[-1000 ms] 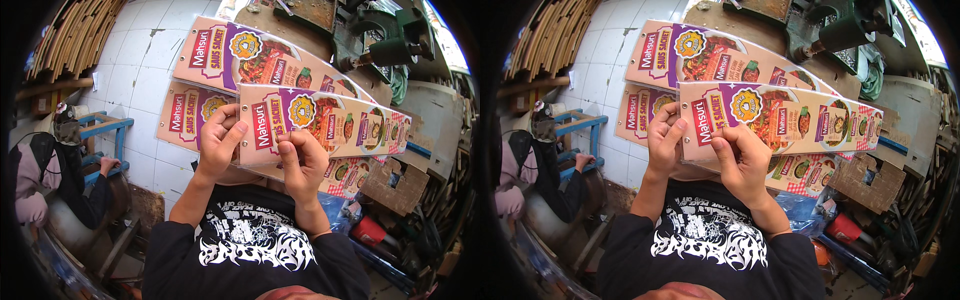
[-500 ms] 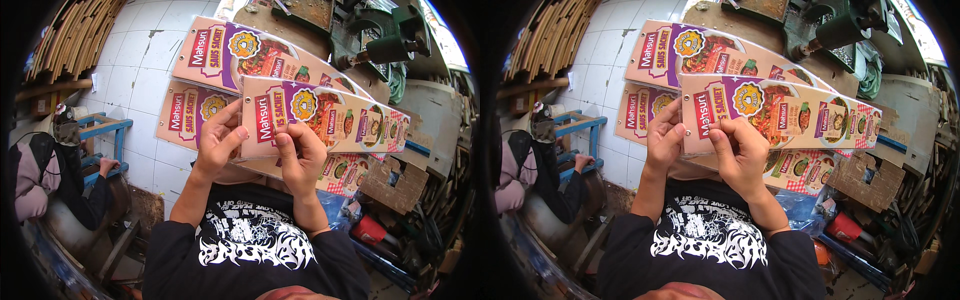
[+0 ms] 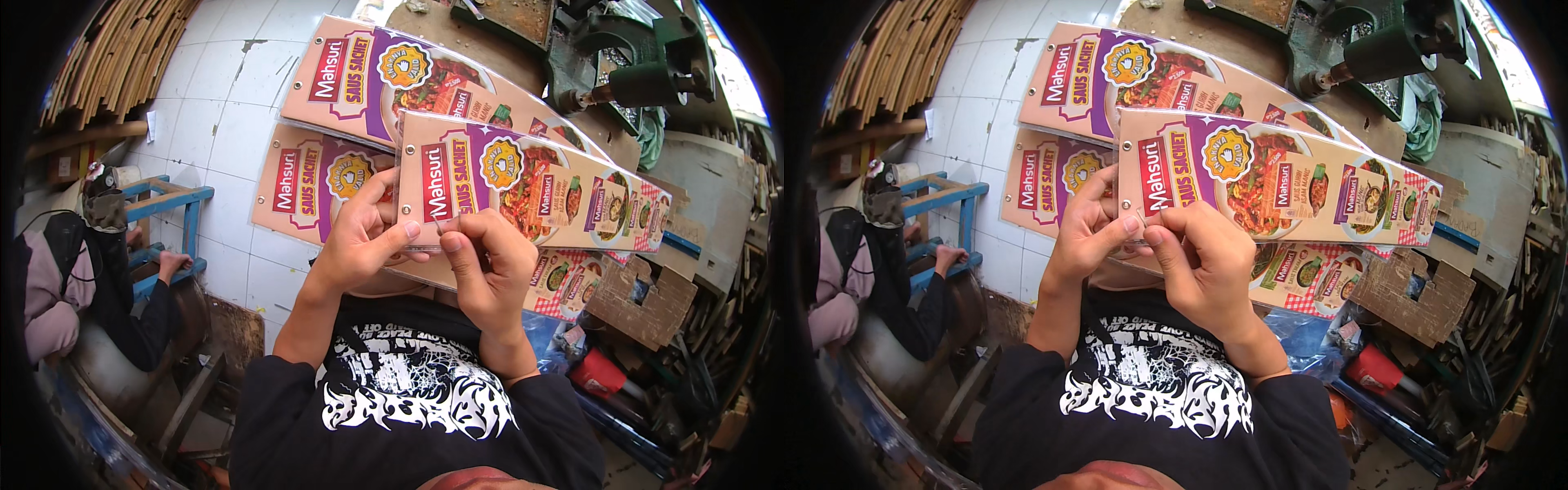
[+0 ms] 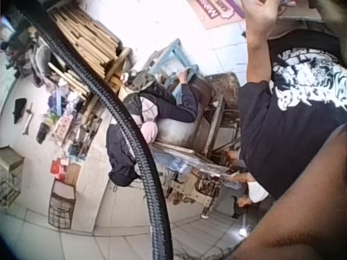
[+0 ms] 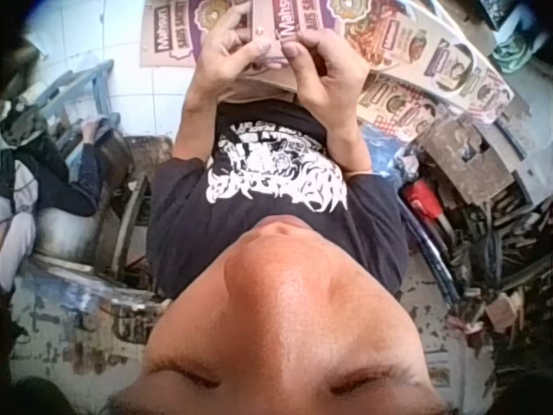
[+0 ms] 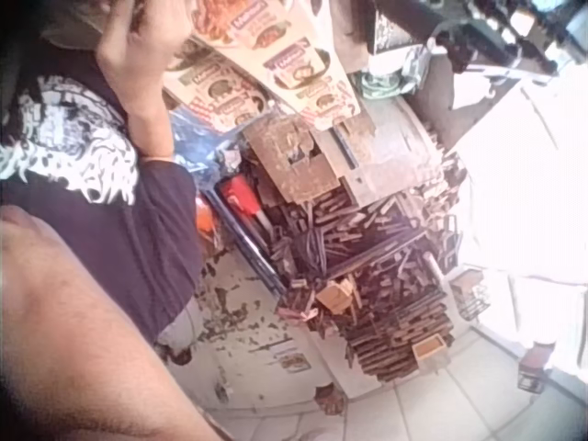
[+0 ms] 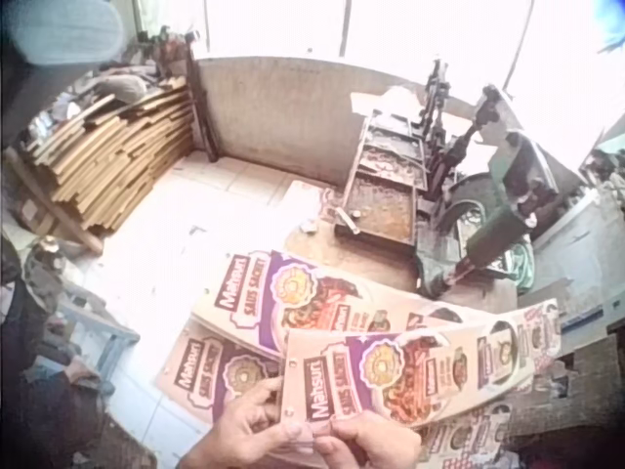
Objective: The person attaches wire hooks to printed hang strips by inserting the wire clips through punched holes in the strips by hand.
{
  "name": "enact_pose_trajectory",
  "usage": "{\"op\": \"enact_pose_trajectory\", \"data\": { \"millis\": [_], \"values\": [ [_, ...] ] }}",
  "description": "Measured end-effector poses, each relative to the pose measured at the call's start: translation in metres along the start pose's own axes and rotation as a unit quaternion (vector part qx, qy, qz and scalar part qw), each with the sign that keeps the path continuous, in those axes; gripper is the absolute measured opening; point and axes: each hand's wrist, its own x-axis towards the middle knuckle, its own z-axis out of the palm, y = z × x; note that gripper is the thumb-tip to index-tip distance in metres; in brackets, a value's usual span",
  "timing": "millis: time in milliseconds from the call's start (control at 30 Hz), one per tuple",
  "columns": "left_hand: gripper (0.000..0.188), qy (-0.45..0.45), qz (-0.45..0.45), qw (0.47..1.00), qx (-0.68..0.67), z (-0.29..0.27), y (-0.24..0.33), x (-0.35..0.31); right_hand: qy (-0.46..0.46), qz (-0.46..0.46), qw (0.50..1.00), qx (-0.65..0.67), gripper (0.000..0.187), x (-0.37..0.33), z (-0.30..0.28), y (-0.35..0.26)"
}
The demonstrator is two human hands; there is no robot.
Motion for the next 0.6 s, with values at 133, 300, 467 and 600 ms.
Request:
{"op": "enact_pose_trajectory", "data": {
  "millis": [133,300,467,600],
  "values": [
    [0.048,-0.007,0.012,1.0,-0.007,-0.007,-0.008,0.003,-0.031,-0.004,0.999,-0.025,0.005,0.003,0.009,0.004],
    [0.044,-0.002,0.021,1.0,-0.001,-0.006,-0.007,0.002,-0.029,-0.005,0.998,-0.051,0.006,0.004,0.013,0.007],
    [0.045,-0.008,0.032,0.999,0.006,-0.007,-0.008,0.004,-0.033,-0.001,0.997,-0.068,0.006,0.006,0.014,0.006],
    [0.041,-0.028,0.053,0.998,0.006,-0.008,-0.007,0.003,-0.033,-0.018,0.996,-0.077,0.005,0.005,0.015,0.008]
  ]
}}
